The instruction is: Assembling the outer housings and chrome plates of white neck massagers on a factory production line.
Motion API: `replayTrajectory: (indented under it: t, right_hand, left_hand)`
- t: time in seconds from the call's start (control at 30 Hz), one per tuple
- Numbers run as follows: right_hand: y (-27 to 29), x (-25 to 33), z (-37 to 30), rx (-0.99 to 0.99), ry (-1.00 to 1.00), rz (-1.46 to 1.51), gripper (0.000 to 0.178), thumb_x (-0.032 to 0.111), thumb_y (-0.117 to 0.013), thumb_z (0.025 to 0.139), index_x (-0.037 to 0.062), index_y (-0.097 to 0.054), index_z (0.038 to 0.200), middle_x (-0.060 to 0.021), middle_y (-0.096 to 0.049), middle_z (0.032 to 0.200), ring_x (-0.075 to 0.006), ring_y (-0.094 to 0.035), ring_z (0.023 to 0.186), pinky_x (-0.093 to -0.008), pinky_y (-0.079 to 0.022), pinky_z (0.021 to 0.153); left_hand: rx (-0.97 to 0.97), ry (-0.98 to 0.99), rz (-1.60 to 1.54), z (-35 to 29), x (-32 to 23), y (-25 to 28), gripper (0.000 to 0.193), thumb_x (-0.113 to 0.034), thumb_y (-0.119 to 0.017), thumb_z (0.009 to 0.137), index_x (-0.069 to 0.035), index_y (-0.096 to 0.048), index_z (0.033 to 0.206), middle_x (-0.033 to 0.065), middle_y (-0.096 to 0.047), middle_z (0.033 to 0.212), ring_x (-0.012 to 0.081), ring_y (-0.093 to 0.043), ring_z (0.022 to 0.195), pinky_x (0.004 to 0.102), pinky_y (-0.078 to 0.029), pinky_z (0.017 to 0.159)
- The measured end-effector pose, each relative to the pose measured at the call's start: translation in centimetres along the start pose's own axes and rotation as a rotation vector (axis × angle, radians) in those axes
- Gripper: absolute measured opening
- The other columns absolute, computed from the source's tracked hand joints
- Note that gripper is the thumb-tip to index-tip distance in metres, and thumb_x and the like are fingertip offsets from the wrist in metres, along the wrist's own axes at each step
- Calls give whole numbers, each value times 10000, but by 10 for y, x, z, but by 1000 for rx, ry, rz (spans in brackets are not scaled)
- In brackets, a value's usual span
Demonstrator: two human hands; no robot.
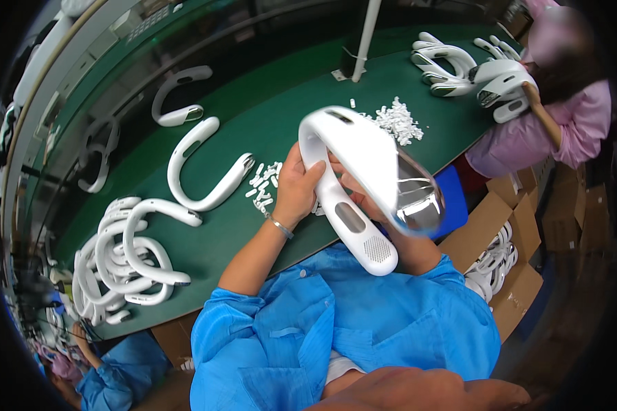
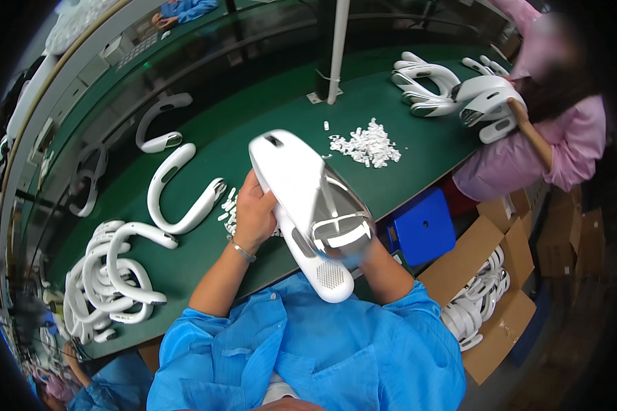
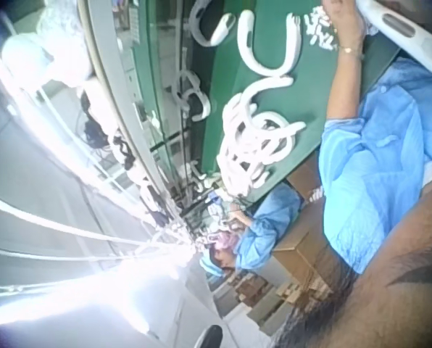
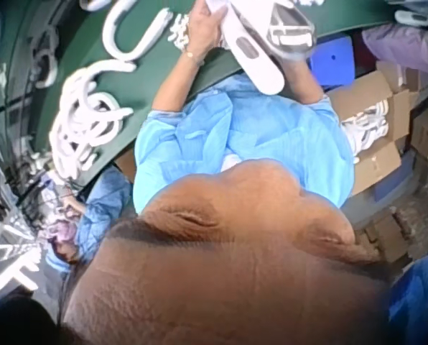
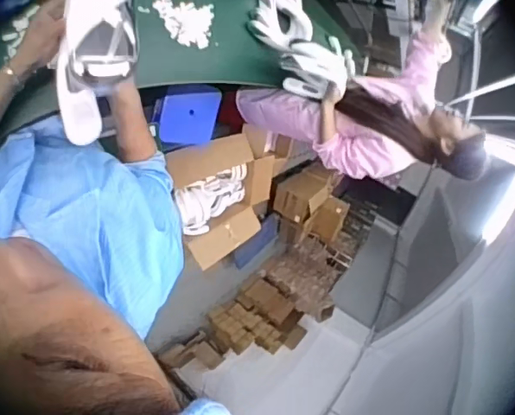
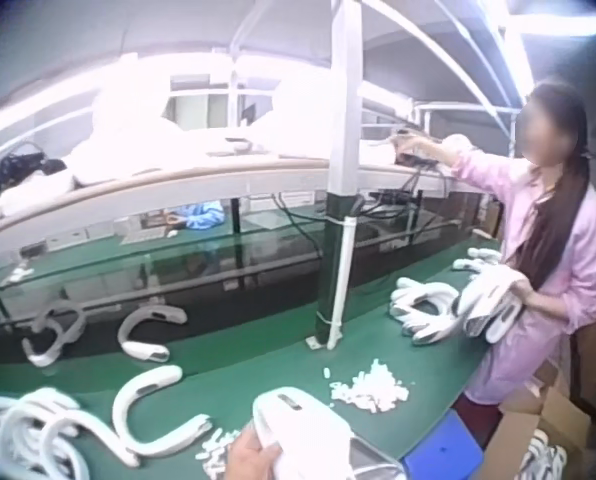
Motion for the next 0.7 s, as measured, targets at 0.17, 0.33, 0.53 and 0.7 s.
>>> replayTrajectory:
  t: [0.17, 0.33, 0.53, 0.7]
  right_hand:
    - [-71, 63, -22, -6, -148, -131, 447, 258, -543, 909, -31, -450, 1237, -185, -631, 935, -269, -668, 704, -272, -554, 557]
    - [-43, 121, 11, 30, 13, -177, 398, 280, -534, 890, -58, -518, 1100, -173, -635, 914, -230, -628, 637, -318, -531, 565]
    - [110, 304, 62, -657, 649, -517, 326, 176, -628, 842, 1, -493, 1082, -132, -622, 830, -193, -603, 603, -300, -490, 426]
    - [189, 370, 79, -1452, 884, -1364, 710, 394, -759, 691, -26, -485, 1194, -220, -594, 1072, -346, -637, 863, -406, -537, 698]
  left_hand:
    - [-61, -82, -20, 62, 8, -14, 414, 57, -466, 872, 25, -358, 1271, 151, -500, 1245, 236, -522, 1127, 373, -415, 994]
    - [181, -160, 644, 110, 15, -33, 666, -165, -619, 866, -33, -253, 1406, 194, -395, 1380, 273, -406, 1275, 361, -343, 1031]
    - [-90, -238, 1587, 143, -98, 61, 552, -279, -643, 807, -42, -477, 1277, 193, -563, 1219, 320, -544, 1132, 388, -430, 944]
    - [-418, -104, 1895, 151, -168, 162, 544, -309, -631, 799, -4, -508, 1233, 227, -604, 1118, 373, -570, 1054, 426, -444, 905]
Point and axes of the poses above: each hand's wrist, its own z-axis towards the middle knuckle, its own y-axis out of the back of the hand, x = y × z, the point moved 10 cm from there along z, towards the middle knuckle
